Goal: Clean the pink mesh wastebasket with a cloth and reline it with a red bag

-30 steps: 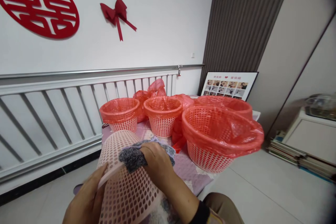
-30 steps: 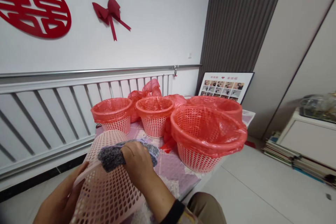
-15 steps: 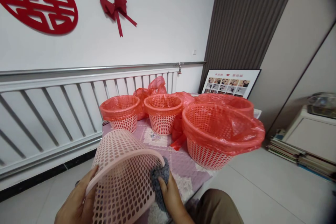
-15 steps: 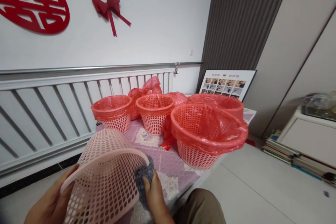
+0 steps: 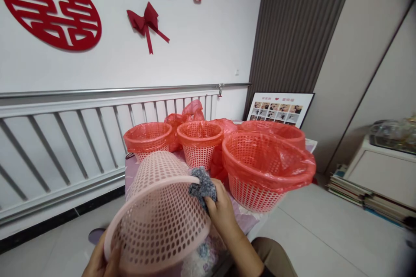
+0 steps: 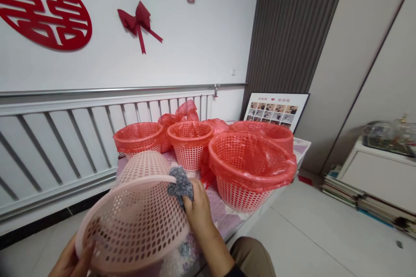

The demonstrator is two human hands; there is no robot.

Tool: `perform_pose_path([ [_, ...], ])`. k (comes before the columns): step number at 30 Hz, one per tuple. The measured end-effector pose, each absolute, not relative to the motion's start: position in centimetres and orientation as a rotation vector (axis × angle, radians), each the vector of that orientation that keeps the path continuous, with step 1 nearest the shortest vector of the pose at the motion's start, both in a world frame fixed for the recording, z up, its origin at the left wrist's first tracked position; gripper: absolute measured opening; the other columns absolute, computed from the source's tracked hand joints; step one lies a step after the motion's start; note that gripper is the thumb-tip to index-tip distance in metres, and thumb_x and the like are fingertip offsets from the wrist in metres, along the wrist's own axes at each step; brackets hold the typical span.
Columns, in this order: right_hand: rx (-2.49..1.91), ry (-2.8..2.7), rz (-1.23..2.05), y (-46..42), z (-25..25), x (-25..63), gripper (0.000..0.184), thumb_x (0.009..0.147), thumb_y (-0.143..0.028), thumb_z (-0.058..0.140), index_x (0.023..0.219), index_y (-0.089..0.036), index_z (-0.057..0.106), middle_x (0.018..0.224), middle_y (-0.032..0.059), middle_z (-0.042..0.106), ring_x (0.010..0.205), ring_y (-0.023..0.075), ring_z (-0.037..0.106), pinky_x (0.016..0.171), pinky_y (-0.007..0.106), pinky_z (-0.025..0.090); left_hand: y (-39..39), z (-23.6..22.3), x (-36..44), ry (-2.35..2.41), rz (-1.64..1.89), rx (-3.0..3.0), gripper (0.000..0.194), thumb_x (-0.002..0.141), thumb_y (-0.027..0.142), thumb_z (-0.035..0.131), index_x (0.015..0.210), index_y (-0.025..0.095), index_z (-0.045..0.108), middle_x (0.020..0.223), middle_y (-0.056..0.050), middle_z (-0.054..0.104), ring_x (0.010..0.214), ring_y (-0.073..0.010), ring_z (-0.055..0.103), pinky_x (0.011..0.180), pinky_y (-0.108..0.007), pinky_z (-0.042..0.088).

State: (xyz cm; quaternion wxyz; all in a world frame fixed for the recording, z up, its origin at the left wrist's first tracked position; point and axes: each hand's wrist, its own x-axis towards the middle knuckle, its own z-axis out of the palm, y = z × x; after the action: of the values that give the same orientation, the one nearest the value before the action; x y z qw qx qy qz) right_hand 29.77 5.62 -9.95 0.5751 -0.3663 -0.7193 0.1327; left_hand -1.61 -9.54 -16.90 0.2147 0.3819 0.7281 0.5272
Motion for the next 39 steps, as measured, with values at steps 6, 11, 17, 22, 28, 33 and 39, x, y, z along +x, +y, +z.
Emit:
perform_pose_path([
  [6, -0.703, -2.065, 0.015, 5.5, -5.7, 28.5, 0.031, 0.088, -0.013, 0.057, 0.116, -0.023, 0.064, 0.115, 0.0082, 0.071, 0.108, 0.0266, 0.064, 0.094, 0.045, 0.053, -8.4, -15.8, -1.0, 2.073, 1.288, 1.243, 0.069, 0.088, 0.068, 0.046, 0.141, 0.024, 0.053, 0.146, -0.008, 0.063, 0.133, -0.0317, 0.060, 0.110, -0.046, 0.051],
  [11, -0.776, -2.173, -0.064, 4.7, -4.7, 25.3, 0.027, 0.088, -0.011, 0.060, 0.113, -0.021, 0.065, 0.113, 0.0081, 0.072, 0.103, 0.0265, 0.065, 0.088, 0.042, 0.054, -7.7, -11.6, -0.3, 2.217, 1.331, 1.498, 0.065, 0.089, 0.063, 0.047, 0.142, 0.025, 0.052, 0.148, -0.007, 0.061, 0.135, -0.0294, 0.058, 0.113, -0.048, 0.049],
  [17, -0.755, -2.151, -0.063, 4.3, -5.0, 23.2, 0.026, 0.089, -0.016, 0.064, 0.114, -0.025, 0.066, 0.115, 0.0062, 0.073, 0.102, 0.0252, 0.065, 0.088, 0.040, 0.053, -6.0, -8.6, 0.8, 2.242, 1.356, 1.937, 0.053, 0.093, 0.057, 0.043, 0.132, 0.027, 0.063, 0.140, -0.007, 0.067, 0.128, -0.0292, 0.064, 0.108, -0.052, 0.053],
  [22, -0.712, -2.055, 0.109, 5.5, -7.1, 25.4, 0.030, 0.088, -0.016, 0.062, 0.117, -0.023, 0.064, 0.118, 0.0093, 0.071, 0.110, 0.0263, 0.064, 0.096, 0.043, 0.053, -6.3, -9.4, 0.4, 2.289, 1.266, 1.903, 0.054, 0.093, 0.061, 0.041, 0.132, 0.031, 0.064, 0.140, -0.003, 0.067, 0.127, -0.0282, 0.065, 0.108, -0.052, 0.053],
  [28, -0.937, -1.733, 0.450, 6.1, -16.1, 27.2, 0.025, 0.084, -0.018, 0.054, 0.105, -0.021, 0.067, 0.096, 0.0089, 0.075, 0.090, 0.0261, 0.073, 0.078, 0.041, 0.061, -7.3, -9.8, -0.7, 2.386, 1.245, 1.658, 0.054, 0.092, 0.064, 0.040, 0.132, 0.036, 0.064, 0.143, 0.002, 0.066, 0.131, -0.0281, 0.062, 0.111, -0.050, 0.050],
  [33, -1.041, -1.507, 0.641, 3.6, -23.5, 26.2, 0.029, 0.086, -0.029, 0.057, 0.109, -0.023, 0.072, 0.102, 0.0091, 0.080, 0.095, 0.0270, 0.077, 0.084, 0.043, 0.063, -7.7, -9.7, -0.7, 2.352, 1.298, 1.584, 0.053, 0.091, 0.061, 0.041, 0.135, 0.038, 0.061, 0.145, 0.002, 0.064, 0.134, -0.0284, 0.059, 0.116, -0.053, 0.045],
  [39, -1.078, -1.408, 0.832, 3.1, -22.1, 26.8, 0.037, 0.084, -0.038, 0.060, 0.114, -0.020, 0.070, 0.108, 0.0122, 0.079, 0.102, 0.0302, 0.075, 0.092, 0.048, 0.060, -8.9, -10.3, -0.2, 2.203, 1.416, 1.457, 0.052, 0.088, 0.062, 0.049, 0.133, 0.038, 0.062, 0.144, 0.003, 0.065, 0.137, -0.0261, 0.056, 0.123, -0.050, 0.035],
])
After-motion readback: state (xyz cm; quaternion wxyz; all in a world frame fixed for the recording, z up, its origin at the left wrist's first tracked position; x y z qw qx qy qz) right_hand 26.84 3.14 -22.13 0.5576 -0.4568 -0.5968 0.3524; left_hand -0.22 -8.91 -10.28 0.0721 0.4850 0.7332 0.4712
